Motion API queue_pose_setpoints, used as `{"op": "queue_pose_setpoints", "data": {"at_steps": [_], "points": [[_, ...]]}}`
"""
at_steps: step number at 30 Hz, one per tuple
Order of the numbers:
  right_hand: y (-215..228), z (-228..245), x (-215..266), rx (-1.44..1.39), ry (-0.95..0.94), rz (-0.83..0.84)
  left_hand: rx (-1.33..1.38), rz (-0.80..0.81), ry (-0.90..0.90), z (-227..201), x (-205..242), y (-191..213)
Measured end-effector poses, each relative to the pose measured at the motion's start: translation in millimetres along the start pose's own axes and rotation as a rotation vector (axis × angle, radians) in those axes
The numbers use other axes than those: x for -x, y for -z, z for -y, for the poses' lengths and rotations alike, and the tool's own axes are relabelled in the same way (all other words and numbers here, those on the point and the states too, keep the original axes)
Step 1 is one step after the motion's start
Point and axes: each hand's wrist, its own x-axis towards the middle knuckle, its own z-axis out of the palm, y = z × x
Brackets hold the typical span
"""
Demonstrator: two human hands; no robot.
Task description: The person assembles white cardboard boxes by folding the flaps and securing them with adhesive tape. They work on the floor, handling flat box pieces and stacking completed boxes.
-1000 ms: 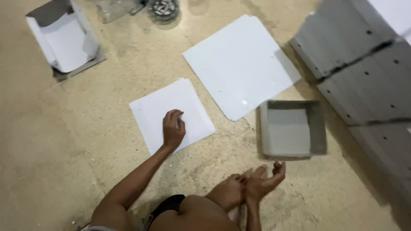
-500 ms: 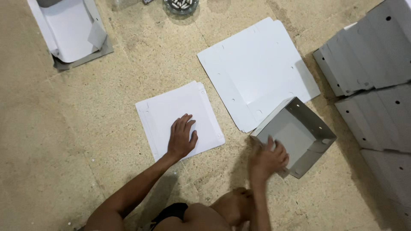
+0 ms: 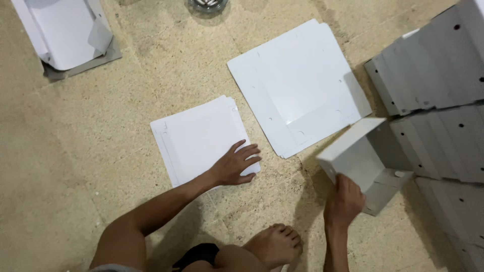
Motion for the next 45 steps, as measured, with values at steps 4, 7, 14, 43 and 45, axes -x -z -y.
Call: {"op": "queue_pose_setpoints", "data": {"at_steps": [4,7,14,43,45], "points": [[-25,20,-49,0.061,-0.048,0.053,-0.116,0.059,0.016,4,2,-13],[-42,44,-89,0.044,-0.018,0.059,-0.104,0.048,0.021,2,-5,-10],[-81,80,-134,-0.143,-0.139,0.466,-0.11,-0.053,0.029,4,-8,-16],[-48,206,1,-0.477,-0.32,0.701,0.21,-0.739,0.582,9,-15,8],[-57,203,4,-0.48,-0.328,0.73,0.226,-0.752,0.57,8,-17,14]]}}
